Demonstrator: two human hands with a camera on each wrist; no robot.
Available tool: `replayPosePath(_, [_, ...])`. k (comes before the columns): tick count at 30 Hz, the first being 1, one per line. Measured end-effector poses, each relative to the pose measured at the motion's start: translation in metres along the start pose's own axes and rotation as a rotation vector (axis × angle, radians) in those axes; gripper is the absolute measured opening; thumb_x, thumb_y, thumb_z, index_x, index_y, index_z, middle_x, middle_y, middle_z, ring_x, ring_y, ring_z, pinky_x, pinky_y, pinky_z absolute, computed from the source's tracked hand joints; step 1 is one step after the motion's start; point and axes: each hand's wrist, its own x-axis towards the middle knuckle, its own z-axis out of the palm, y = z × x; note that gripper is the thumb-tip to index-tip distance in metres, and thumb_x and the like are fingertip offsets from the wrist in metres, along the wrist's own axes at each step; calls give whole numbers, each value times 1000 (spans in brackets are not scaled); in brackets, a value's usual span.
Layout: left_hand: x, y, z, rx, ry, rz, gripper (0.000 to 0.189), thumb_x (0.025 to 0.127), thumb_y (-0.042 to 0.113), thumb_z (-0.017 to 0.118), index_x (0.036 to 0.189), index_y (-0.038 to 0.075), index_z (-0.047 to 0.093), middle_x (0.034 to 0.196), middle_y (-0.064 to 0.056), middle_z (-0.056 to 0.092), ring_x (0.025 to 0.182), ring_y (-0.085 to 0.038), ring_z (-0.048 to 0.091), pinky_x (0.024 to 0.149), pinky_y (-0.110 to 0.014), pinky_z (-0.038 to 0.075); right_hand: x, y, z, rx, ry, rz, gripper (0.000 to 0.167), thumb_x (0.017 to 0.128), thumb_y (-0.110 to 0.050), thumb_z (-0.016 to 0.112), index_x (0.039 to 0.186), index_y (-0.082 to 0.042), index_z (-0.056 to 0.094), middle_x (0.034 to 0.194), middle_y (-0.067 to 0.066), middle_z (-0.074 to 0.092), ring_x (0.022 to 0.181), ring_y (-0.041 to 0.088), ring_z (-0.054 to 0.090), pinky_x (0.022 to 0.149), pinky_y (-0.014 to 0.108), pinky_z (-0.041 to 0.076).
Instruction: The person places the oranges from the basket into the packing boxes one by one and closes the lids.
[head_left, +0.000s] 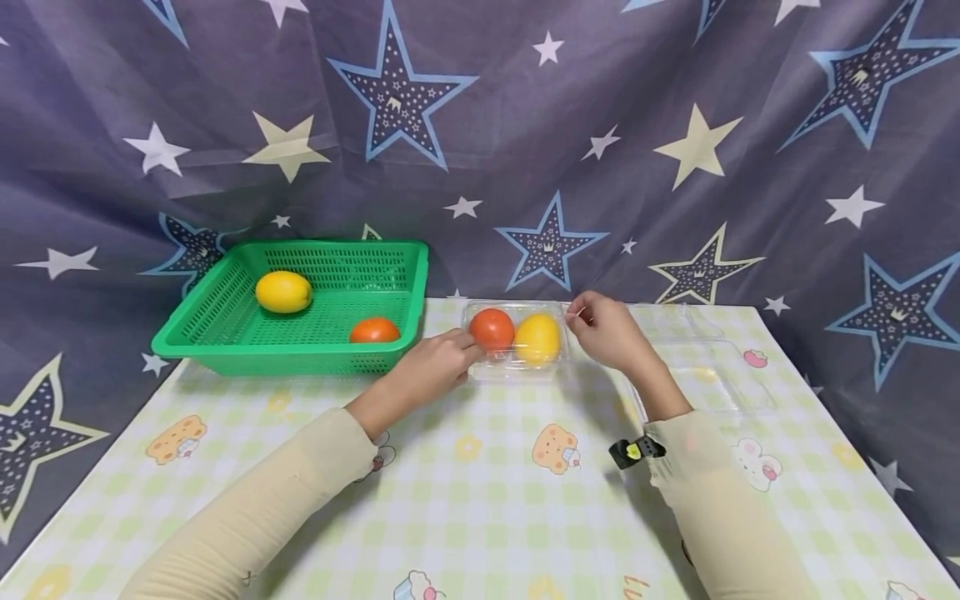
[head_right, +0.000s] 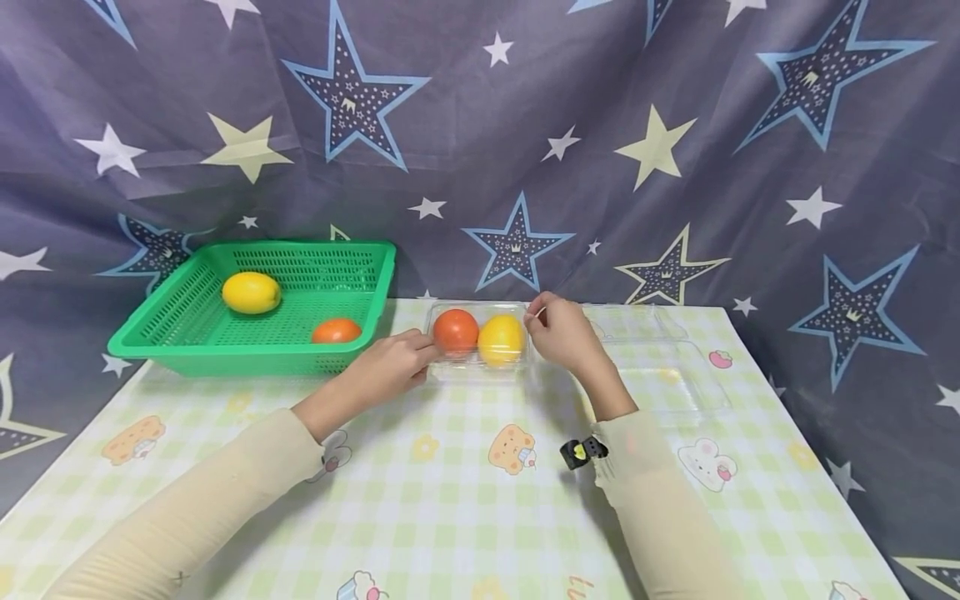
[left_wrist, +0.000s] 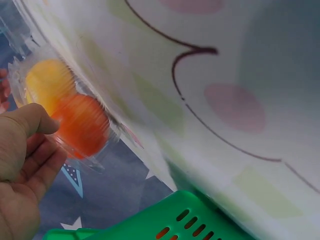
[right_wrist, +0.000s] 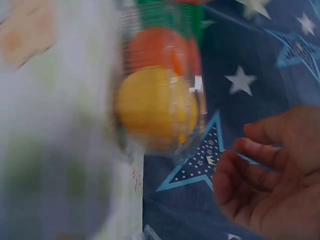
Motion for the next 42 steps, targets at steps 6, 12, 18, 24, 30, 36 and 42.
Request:
replayPosePath(6, [0,1,-1,0,-14,-11,25,81,-4,78,102,9,74,97,-6,70,88,-23,65,71,-32,57,-13,3,7,-165,19,-245,11,98,-9,60,103,-2,66,85,7,63,75,22,56,69,38,48])
replayPosePath(12, [1,1,-2,-20,-24,-20,24,82,-3,77,103,8,75,97,-6,71,87,-22,65,72,-32,57,-26,12,11,-291,7,-495,8,92,-5,69,100,-3,69,95,8,67,89,26,62,82,42,53])
replayPosePath(18, [2,2,-3,-31,-15,-24,25,82,-4,76,103,8,75,97,-5,72,88,-23,66,73,-32,58,-35,20,16,-365,-45,-595,16,87,-4,77,102,-3,71,97,7,68,91,26,63,82,39,54])
replayPosePath(24, [3,3,-4,-45,-1,-34,25,80,-7,76,101,8,74,96,-5,72,87,-23,66,72,-32,57,-37,21,21,-404,-45,-578,25,84,0,80,107,-1,70,102,9,69,93,28,63,84,40,55])
replayPosePath(30, [3,4,-4,-52,-9,-53,24,81,-8,74,98,8,72,92,-5,71,84,-23,65,69,-32,56,-36,18,27,-586,13,-641,25,82,-2,82,103,-1,69,97,13,70,88,30,64,82,39,55])
replayPosePath(36, [3,4,-2,-52,-16,-62,23,82,-7,74,99,8,74,92,-4,71,85,-22,66,69,-31,57,-35,15,31,-652,72,-657,13,87,0,75,99,-3,69,94,12,71,83,29,63,73,38,54])
replayPosePath(42, [2,5,0,-2,-16,-70,22,84,-5,72,102,9,72,97,-5,70,93,-23,66,71,-31,58,-35,15,35,-634,106,-644,14,86,2,73,100,-3,70,93,12,69,82,29,61,73,38,52])
